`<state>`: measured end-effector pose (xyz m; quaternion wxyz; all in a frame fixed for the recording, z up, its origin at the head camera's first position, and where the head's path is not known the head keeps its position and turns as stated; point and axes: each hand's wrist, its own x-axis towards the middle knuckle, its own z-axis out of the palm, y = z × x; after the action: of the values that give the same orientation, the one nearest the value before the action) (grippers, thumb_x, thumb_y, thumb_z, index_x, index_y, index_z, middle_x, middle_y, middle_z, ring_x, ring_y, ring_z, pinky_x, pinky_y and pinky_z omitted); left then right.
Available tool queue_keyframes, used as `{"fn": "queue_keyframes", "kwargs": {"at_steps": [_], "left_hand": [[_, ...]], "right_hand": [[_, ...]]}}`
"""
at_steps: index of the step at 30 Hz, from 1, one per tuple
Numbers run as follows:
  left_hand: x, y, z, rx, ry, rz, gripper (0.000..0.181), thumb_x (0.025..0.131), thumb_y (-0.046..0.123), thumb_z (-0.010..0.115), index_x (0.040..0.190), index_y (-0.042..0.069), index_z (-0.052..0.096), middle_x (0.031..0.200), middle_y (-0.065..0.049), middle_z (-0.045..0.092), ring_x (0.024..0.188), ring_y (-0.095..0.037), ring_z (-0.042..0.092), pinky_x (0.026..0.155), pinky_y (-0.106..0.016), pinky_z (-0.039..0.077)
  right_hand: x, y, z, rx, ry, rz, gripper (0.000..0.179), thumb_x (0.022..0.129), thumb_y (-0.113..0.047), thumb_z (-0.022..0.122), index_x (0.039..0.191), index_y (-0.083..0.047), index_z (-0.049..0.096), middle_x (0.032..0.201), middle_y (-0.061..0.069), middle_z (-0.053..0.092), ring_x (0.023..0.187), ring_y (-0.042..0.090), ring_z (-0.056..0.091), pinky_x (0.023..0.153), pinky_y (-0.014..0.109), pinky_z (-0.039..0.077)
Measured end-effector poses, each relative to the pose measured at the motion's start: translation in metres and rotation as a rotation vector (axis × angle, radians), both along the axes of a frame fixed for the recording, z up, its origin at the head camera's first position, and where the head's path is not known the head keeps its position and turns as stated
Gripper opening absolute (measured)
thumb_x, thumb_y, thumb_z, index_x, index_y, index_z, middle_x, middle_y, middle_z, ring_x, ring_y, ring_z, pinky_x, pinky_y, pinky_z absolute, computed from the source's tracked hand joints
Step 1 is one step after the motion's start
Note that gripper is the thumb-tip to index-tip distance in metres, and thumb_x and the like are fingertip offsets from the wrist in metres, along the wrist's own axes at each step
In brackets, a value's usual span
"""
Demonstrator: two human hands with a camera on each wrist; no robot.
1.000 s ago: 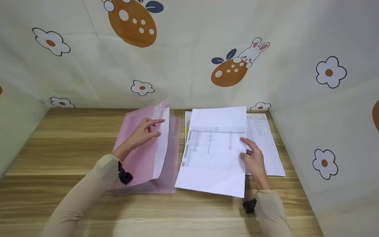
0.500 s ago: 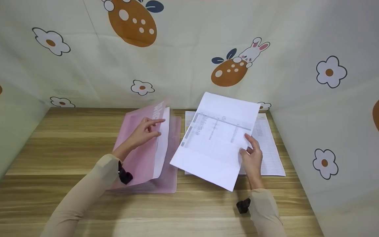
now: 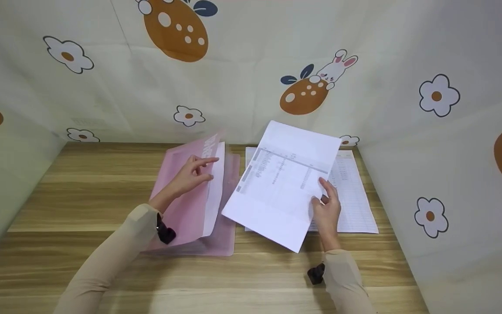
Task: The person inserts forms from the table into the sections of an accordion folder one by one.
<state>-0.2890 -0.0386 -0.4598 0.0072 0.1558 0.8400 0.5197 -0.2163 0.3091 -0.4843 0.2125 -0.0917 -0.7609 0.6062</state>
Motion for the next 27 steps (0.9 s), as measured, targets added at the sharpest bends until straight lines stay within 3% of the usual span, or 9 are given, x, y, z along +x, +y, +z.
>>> {"fn": "queue_keyframes", "kwargs": {"at_steps": [7, 14, 22, 27], "left_hand": [[0.0, 0.0, 0.0, -0.004, 0.006, -0.001, 0.046, 0.073, 0.016, 0.063, 0.119, 0.019, 0.058, 0.093, -0.011, 0.037, 0.07, -0.016, 0.033, 0.059, -0.026, 0.031], [0.0, 0.0, 0.0, 0.001, -0.004, -0.004, 0.046, 0.074, 0.017, 0.063, 0.119, 0.019, 0.057, 0.093, -0.011, 0.036, 0.071, -0.017, 0.033, 0.059, -0.027, 0.031], [0.0, 0.0, 0.0, -0.001, -0.012, -0.002, 0.046, 0.074, 0.016, 0.063, 0.119, 0.02, 0.057, 0.093, -0.011, 0.036, 0.07, -0.016, 0.033, 0.059, -0.026, 0.031], [-0.001, 0.0, 0.0, -0.006, -0.03, 0.0, 0.046, 0.074, 0.017, 0.063, 0.119, 0.02, 0.057, 0.092, -0.009, 0.035, 0.07, -0.017, 0.033, 0.059, -0.027, 0.031]], "right_hand": [[0.002, -0.007, -0.004, 0.042, -0.048, 0.009, 0.051, 0.078, 0.013, 0.048, 0.126, -0.004, 0.047, 0.128, 0.007, 0.041, 0.093, 0.023, 0.053, 0.067, 0.018, 0.043], [0.003, -0.013, -0.007, 0.047, -0.043, 0.03, 0.051, 0.077, 0.014, 0.048, 0.125, -0.002, 0.047, 0.129, 0.009, 0.04, 0.094, 0.03, 0.052, 0.065, 0.018, 0.044], [0.007, -0.027, 0.003, 0.027, -0.062, 0.079, 0.051, 0.076, 0.016, 0.047, 0.125, 0.0, 0.046, 0.129, 0.011, 0.039, 0.093, 0.034, 0.052, 0.063, 0.019, 0.045], [0.0, -0.026, -0.009, 0.069, -0.075, 0.085, 0.051, 0.076, 0.014, 0.047, 0.125, -0.003, 0.047, 0.129, 0.01, 0.041, 0.092, 0.032, 0.054, 0.063, 0.02, 0.045]]}}
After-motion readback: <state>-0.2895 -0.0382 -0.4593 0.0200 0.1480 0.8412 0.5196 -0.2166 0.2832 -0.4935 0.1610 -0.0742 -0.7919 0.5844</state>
